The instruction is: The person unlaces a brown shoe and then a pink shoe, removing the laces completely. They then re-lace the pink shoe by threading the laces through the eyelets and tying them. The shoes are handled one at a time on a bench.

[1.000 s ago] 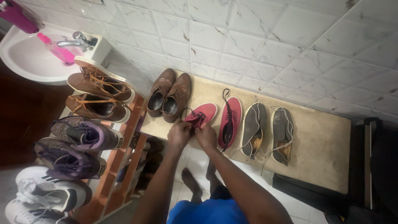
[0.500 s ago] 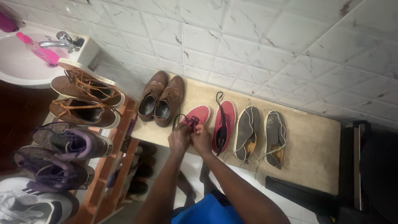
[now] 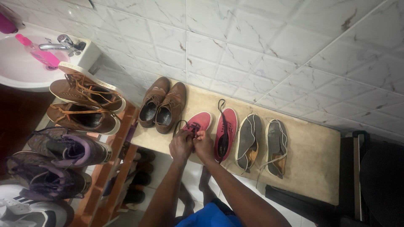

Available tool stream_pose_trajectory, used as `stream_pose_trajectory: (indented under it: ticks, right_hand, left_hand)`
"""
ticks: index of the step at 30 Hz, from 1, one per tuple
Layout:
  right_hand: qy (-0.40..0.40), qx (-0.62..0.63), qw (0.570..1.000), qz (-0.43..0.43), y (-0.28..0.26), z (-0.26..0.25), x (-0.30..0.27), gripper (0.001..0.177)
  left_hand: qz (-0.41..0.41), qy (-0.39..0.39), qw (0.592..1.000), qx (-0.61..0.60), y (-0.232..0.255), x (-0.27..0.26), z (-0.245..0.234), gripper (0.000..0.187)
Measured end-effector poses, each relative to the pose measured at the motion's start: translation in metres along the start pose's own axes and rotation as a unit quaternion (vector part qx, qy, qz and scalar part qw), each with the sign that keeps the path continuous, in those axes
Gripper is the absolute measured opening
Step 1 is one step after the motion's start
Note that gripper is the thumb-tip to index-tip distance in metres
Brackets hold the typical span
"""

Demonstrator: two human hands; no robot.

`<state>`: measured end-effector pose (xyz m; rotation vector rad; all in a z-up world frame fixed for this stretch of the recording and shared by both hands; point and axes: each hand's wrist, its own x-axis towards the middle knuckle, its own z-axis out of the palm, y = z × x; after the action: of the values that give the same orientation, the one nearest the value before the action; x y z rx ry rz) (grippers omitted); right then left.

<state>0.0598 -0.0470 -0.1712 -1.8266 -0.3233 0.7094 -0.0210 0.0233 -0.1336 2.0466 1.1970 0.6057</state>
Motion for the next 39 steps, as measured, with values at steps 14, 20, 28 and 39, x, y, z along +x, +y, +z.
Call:
stream_pose_trajectory:
  ticks: [14,20,28,39]
  right_hand:
    - [-0.021,0.021,0.999,-0.017,0.02,0.003,0.015,0.025]
    - [-0.054,0.069,0.996,0.033,0.035,0.0,0.019,0.028]
    - [-0.085,0.082,0.989,0.092,0.044,-0.001,0.03,0.022]
    - [-0.037,0.135,0.961,0.238,0.054,-0.006,0.051,0.019]
  left_hand:
    - [0.069,-0.004,0.998,-0.01,-0.02,0.011,0.007,0.014]
    - [0.087,-0.111,0.989,0.037,-0.011,0.012,-0.01,0.022]
    - [0.067,-0.067,0.993,0.07,-0.022,0.017,0.007,0.015]
    - [-0.022,-0.215,0.966,-0.142,-0.055,0.016,0.05,0.027]
